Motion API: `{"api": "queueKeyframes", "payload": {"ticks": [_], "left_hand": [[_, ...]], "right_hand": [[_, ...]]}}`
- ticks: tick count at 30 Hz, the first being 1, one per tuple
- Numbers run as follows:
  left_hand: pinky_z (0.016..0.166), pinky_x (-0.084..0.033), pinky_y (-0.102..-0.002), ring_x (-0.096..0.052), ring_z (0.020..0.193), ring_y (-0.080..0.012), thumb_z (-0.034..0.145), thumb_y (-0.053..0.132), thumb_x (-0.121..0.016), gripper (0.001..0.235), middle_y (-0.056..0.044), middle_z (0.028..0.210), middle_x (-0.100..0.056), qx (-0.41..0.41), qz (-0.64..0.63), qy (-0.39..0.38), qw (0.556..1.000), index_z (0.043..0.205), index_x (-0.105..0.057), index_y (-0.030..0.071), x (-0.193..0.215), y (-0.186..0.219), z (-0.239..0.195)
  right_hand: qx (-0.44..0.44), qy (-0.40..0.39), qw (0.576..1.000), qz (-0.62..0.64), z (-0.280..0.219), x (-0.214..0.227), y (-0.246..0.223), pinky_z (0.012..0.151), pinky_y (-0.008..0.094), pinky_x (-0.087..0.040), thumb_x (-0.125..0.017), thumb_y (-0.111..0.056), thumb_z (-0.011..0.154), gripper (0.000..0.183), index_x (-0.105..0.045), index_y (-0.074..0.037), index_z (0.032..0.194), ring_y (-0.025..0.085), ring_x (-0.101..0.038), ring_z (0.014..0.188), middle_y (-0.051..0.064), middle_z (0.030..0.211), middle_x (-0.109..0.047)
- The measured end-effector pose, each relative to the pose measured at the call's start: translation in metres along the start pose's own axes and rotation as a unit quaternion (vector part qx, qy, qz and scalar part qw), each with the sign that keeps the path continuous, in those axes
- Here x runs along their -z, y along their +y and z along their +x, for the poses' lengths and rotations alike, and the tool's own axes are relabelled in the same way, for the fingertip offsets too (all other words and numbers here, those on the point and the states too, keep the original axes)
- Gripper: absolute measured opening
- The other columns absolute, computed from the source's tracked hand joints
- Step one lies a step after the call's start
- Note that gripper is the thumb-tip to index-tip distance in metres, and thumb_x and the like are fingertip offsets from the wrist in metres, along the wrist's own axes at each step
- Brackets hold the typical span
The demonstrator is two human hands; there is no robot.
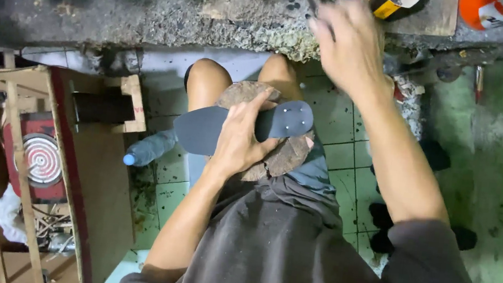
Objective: Hammering nails into a shoe sole to attach it to the last and trimming the edges with a knife.
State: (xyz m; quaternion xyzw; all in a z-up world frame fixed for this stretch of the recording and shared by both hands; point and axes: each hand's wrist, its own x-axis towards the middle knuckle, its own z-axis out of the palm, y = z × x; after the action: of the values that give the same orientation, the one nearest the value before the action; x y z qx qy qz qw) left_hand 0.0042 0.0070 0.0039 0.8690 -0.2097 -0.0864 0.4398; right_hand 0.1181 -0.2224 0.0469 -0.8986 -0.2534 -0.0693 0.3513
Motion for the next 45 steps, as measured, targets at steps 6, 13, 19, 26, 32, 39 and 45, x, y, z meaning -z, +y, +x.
{"api": "queueKeyframes", "payload": {"ticks": [6,13,19,26,32,39,45], "left_hand": [[0.100,-0.041,-0.048,-0.056,0.121,-0.0356,0.073,0.021,-0.078,0.090,-0.009,0.133,-0.067,0.016,-0.015,0.020,1.000,0.151,-0.032,0.013,0.002,0.007,0.003],[0.104,-0.041,-0.043,-0.059,0.119,-0.0319,0.071,0.019,-0.081,0.095,-0.007,0.130,-0.068,0.030,-0.025,0.055,0.998,0.153,-0.034,0.010,-0.003,-0.002,-0.003],[0.106,-0.041,-0.040,-0.063,0.117,-0.0294,0.066,0.013,-0.086,0.103,-0.009,0.122,-0.071,0.017,-0.039,0.066,0.997,0.155,-0.034,0.006,-0.001,0.002,-0.001],[0.104,-0.040,-0.038,-0.062,0.117,-0.0290,0.069,0.013,-0.085,0.101,-0.010,0.121,-0.070,0.012,-0.031,0.072,0.997,0.155,-0.033,0.005,0.000,0.007,-0.001],[0.103,-0.039,-0.038,-0.062,0.119,-0.0300,0.065,0.012,-0.086,0.106,-0.009,0.122,-0.071,0.016,-0.034,0.063,0.997,0.156,-0.032,0.008,-0.001,0.006,0.001],[0.100,-0.040,-0.041,-0.062,0.119,-0.0331,0.065,0.015,-0.088,0.102,-0.012,0.121,-0.071,0.023,-0.013,0.060,0.998,0.153,-0.037,0.005,-0.002,0.008,-0.001],[0.101,-0.039,-0.038,-0.062,0.117,-0.0287,0.066,0.017,-0.088,0.105,-0.008,0.123,-0.070,0.017,-0.008,0.046,0.999,0.155,-0.034,0.008,0.003,0.005,0.007]], "right_hand": [[-0.342,-0.127,0.910,-0.195,0.055,-0.048,0.068,0.095,0.057,-0.043,-0.059,-0.038,0.104,0.049,-0.054,0.004,0.129,0.037,-0.059,0.105,0.021,0.117,-0.058],[-0.221,-0.058,0.971,0.070,-0.042,0.028,-0.069,0.045,0.032,-0.039,-0.043,-0.022,0.106,0.029,-0.053,-0.004,0.127,0.018,-0.049,0.051,0.005,0.074,-0.055],[-0.154,0.007,0.977,-0.148,-0.162,0.035,-0.101,0.064,0.039,-0.055,-0.067,-0.013,0.093,0.010,-0.071,-0.007,0.098,0.034,-0.067,0.067,0.011,0.075,-0.065],[-0.196,0.103,0.973,0.070,-0.163,0.000,-0.071,0.049,0.038,-0.051,-0.051,-0.026,0.103,0.026,-0.055,-0.004,0.089,0.030,-0.063,0.049,0.013,0.059,-0.062],[-0.156,0.148,0.974,0.070,-0.154,0.023,-0.085,0.055,0.040,-0.049,-0.049,-0.026,0.100,0.028,-0.052,-0.002,0.086,0.033,-0.061,0.054,0.018,0.058,-0.060],[-0.117,0.185,0.976,0.011,-0.162,0.018,-0.113,0.071,0.036,-0.056,-0.067,-0.003,0.095,0.015,-0.070,-0.003,0.081,0.034,-0.074,0.081,0.017,0.088,-0.075],[-0.298,0.009,0.953,-0.061,-0.169,-0.010,-0.086,0.050,0.047,-0.046,-0.055,-0.046,0.100,0.036,-0.059,-0.011,0.092,0.039,-0.067,0.059,0.017,0.055,-0.062]]}}
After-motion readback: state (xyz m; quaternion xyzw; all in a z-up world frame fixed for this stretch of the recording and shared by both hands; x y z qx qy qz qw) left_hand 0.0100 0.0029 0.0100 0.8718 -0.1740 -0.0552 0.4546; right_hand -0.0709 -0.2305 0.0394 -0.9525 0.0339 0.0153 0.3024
